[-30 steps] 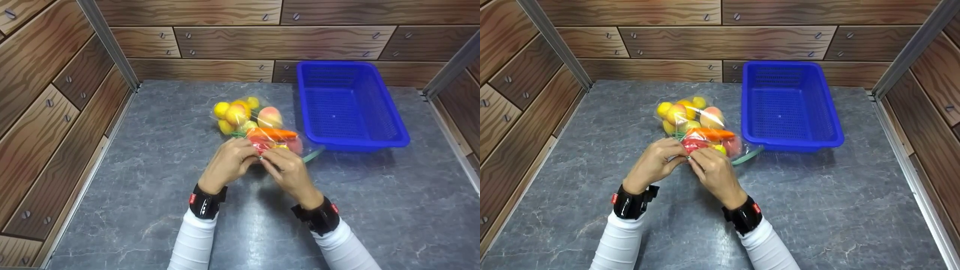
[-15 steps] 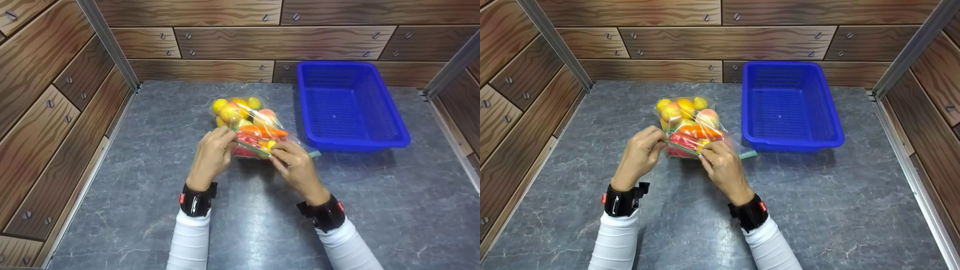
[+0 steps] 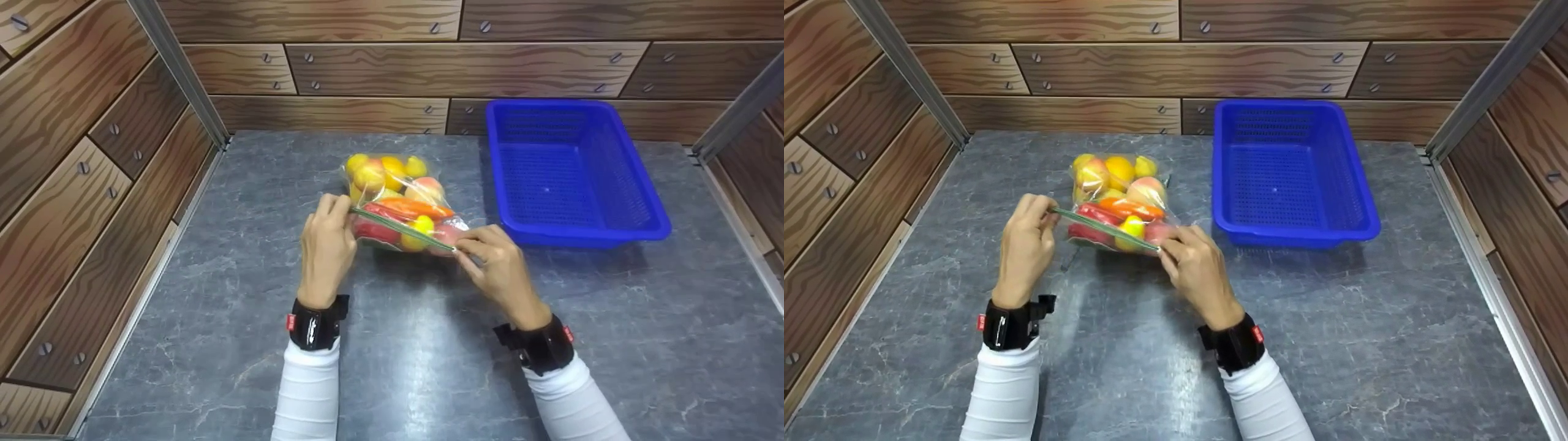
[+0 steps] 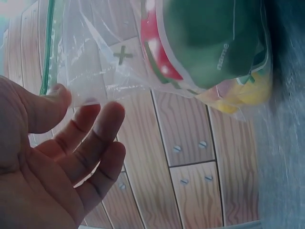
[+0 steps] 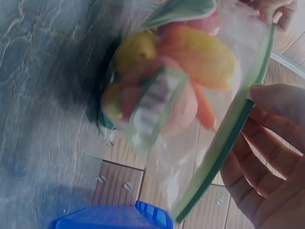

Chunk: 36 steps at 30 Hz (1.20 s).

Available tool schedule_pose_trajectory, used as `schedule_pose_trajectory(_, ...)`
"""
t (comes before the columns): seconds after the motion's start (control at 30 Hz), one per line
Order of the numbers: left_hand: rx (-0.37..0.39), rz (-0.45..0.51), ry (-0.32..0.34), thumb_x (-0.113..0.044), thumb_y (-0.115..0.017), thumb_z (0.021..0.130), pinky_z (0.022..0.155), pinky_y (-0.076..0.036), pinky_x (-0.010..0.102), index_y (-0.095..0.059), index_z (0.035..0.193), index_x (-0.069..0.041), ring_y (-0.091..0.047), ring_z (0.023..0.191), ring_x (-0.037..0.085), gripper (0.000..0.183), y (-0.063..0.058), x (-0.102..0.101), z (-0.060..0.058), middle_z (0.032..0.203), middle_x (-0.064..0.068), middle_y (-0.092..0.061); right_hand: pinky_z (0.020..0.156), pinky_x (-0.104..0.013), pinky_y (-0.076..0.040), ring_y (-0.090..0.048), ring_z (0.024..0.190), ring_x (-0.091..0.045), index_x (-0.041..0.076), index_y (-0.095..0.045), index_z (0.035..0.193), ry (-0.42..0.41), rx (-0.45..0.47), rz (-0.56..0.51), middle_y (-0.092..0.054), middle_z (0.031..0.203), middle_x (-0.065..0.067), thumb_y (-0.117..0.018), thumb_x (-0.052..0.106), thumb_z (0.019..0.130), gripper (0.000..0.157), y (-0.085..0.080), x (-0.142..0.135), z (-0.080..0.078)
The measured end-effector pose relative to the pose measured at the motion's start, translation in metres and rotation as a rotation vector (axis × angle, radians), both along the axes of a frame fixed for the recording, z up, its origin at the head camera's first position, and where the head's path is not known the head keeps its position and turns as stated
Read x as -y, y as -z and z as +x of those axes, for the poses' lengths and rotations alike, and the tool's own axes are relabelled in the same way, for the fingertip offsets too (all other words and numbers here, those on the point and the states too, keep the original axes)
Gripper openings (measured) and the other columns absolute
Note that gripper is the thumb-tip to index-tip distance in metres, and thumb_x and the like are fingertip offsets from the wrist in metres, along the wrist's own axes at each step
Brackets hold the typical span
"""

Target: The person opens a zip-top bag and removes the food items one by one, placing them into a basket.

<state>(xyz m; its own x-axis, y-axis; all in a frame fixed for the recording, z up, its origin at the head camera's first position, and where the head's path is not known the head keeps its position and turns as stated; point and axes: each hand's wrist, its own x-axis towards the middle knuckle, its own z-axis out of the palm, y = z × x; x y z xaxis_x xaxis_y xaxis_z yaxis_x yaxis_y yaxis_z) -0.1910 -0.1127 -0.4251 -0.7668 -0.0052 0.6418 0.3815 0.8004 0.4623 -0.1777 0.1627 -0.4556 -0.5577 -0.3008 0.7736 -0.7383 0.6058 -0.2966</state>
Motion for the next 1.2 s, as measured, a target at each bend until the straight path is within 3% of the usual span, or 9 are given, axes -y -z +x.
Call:
schedule_pose_trajectory(0.27,-0.009,0.057,-0.014,-0.002,-0.067,0.093,0.060,-0.052,0.042,-0.063,0.096,-0.003,-0.060,0.072,0.030,0.005,0.001,0.008,-0.002,0.097,0.011,-0.060,0.067,-0.041,-0.055,-0.063,0.078,-0.028,-0.002,-0.078,0.086,0.014,0.060,0.057,-0.073,0.089,-0.011,-0.085,-0.005,0.074,0.015,-0.003,-0.014,-0.001)
schedule_pose_trajectory(0.63,0.022,0.067,-0.042,-0.003,-0.067,0.094,0.057,-0.052,0.044,-0.060,0.095,-0.004,-0.060,0.071,0.031,0.007,-0.001,0.016,-0.001,0.093,0.012,-0.059,0.070,-0.045,-0.059,-0.070,0.078,-0.027,0.001,-0.079,0.087,0.146,0.295,0.163,-0.073,0.091,-0.009,-0.085,0.000,0.078,0.011,-0.015,-0.034,0.004)
schedule_pose_trajectory(0.77,0.050,0.060,-0.048,-0.003,-0.066,0.094,0.059,-0.052,0.044,-0.061,0.096,-0.004,-0.060,0.072,0.030,0.006,-0.003,0.018,0.000,0.093,0.012,-0.060,0.069,-0.045,-0.058,-0.070,0.077,-0.027,0.002,-0.079,0.087,0.157,0.339,0.182,-0.073,0.091,-0.008,-0.084,0.001,0.078,0.010,-0.017,-0.035,0.005)
schedule_pose_trajectory(1.0,0.227,-0.015,-0.001,-0.001,-0.062,0.095,0.064,-0.053,0.045,-0.062,0.099,-0.003,-0.060,0.076,0.032,0.004,-0.010,0.020,0.012,0.090,0.012,-0.061,0.070,-0.046,-0.057,-0.070,0.077,-0.028,0.002,-0.078,0.084,0.159,0.362,0.230,-0.072,0.089,-0.008,-0.082,0.000,0.079,0.006,-0.017,-0.035,0.005)
schedule_pose_trajectory(1.2,0.396,-0.146,0.148,0.005,-0.064,0.082,0.077,-0.054,0.047,-0.067,0.104,-0.003,-0.061,0.090,0.035,0.024,-0.015,0.019,0.020,0.100,0.015,-0.064,0.071,-0.045,-0.058,-0.069,0.076,-0.030,-0.001,-0.077,0.083,0.170,0.378,0.231,-0.072,0.089,-0.012,-0.080,-0.001,0.079,0.005,-0.015,-0.033,0.005)
